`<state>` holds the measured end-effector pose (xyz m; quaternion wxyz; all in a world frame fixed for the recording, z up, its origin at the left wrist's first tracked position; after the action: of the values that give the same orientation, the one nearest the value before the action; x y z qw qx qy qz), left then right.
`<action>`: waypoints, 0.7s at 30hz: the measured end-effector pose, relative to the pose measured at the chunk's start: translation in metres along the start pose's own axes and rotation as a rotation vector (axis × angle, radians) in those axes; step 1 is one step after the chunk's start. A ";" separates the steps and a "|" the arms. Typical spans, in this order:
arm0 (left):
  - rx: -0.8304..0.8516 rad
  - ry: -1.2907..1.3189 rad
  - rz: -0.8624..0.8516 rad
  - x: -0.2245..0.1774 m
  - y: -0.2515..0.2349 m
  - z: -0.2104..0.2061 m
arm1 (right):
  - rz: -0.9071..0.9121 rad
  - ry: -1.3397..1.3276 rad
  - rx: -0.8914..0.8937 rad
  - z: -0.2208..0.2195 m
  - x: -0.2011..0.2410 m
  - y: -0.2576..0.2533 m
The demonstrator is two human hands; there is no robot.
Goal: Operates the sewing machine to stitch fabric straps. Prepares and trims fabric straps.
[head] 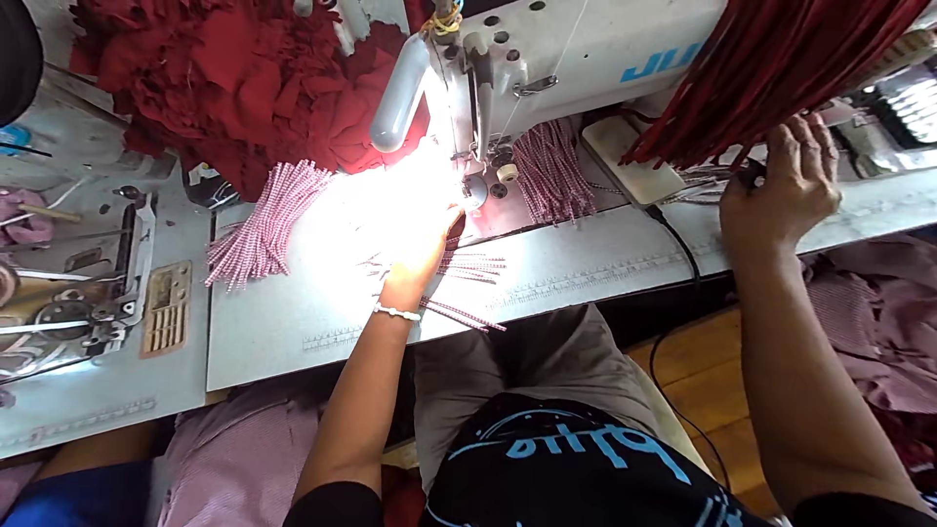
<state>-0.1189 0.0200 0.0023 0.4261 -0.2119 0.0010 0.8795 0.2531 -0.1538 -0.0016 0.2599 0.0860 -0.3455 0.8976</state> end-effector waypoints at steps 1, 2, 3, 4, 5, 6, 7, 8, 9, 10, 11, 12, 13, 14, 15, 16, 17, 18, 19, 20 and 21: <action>0.000 -0.005 -0.002 0.001 0.000 0.000 | 0.003 0.003 -0.004 0.000 -0.001 0.000; 0.000 -0.023 -0.007 0.002 0.000 -0.001 | 0.005 0.007 -0.007 -0.001 -0.002 0.000; 0.000 -0.055 -0.011 0.004 0.000 -0.002 | 0.006 0.009 -0.007 -0.001 -0.002 0.000; 0.003 -0.081 -0.011 0.006 0.000 -0.003 | 0.002 0.009 -0.005 -0.001 -0.002 0.000; 0.004 -0.088 -0.013 0.006 -0.001 -0.003 | -0.003 0.008 -0.002 -0.001 -0.002 0.000; 0.005 -0.090 -0.014 0.007 -0.002 -0.004 | -0.010 0.005 0.006 0.000 -0.001 0.000; 0.001 -0.091 -0.016 0.006 -0.002 -0.003 | -0.013 0.001 0.013 0.000 0.000 0.000; -0.003 -0.091 -0.024 0.003 -0.002 -0.002 | -0.015 0.003 0.012 0.000 0.000 -0.001; -0.004 -0.095 -0.028 -0.001 -0.001 0.001 | -0.015 0.007 0.009 0.001 0.000 -0.001; -0.007 -0.104 -0.030 -0.005 0.002 0.004 | -0.017 0.012 0.009 0.001 0.000 -0.001; 0.008 -0.101 0.002 -0.011 0.007 0.009 | -0.018 0.015 0.015 0.001 0.000 -0.002; 0.017 -0.098 0.034 -0.014 0.010 0.013 | -0.020 0.018 0.018 0.001 0.000 -0.002; 0.022 -0.104 0.051 -0.016 0.012 0.014 | -0.020 0.018 0.021 0.000 -0.001 -0.002; 0.042 -0.107 0.077 -0.016 0.012 0.014 | -0.015 0.016 0.025 0.000 -0.002 -0.001; 0.067 -0.098 0.107 -0.015 0.012 0.014 | -0.009 0.014 0.029 -0.001 -0.003 0.000; 0.080 -0.093 0.118 -0.014 0.012 0.013 | -0.007 0.011 0.031 -0.001 -0.003 0.001; 0.078 -0.089 0.106 -0.010 0.009 0.010 | -0.009 0.008 0.029 0.000 -0.002 0.001; 0.055 -0.085 0.068 -0.004 0.004 0.004 | -0.013 0.005 0.027 0.000 0.000 0.001; 0.041 -0.071 0.045 -0.001 0.000 0.001 | -0.018 0.003 0.026 0.001 0.001 0.001; 0.039 -0.051 0.044 0.000 -0.002 0.001 | -0.020 0.003 0.023 0.002 0.002 0.000; 0.038 -0.034 0.054 -0.001 -0.003 0.002 | -0.023 0.002 0.023 0.002 0.002 -0.001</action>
<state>-0.1166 0.0219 0.0048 0.4063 -0.1890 0.0162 0.8939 0.2514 -0.1536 0.0009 0.2697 0.0918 -0.3341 0.8985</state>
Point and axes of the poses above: each hand's wrist, its own y-axis away from the middle knuckle, its own z-axis out of the back of the hand, x = y × z, the point moved 4 cm from there along -y, towards the middle knuckle, and after that the axes turned 1 degree about -z, right-handed, at the moved point
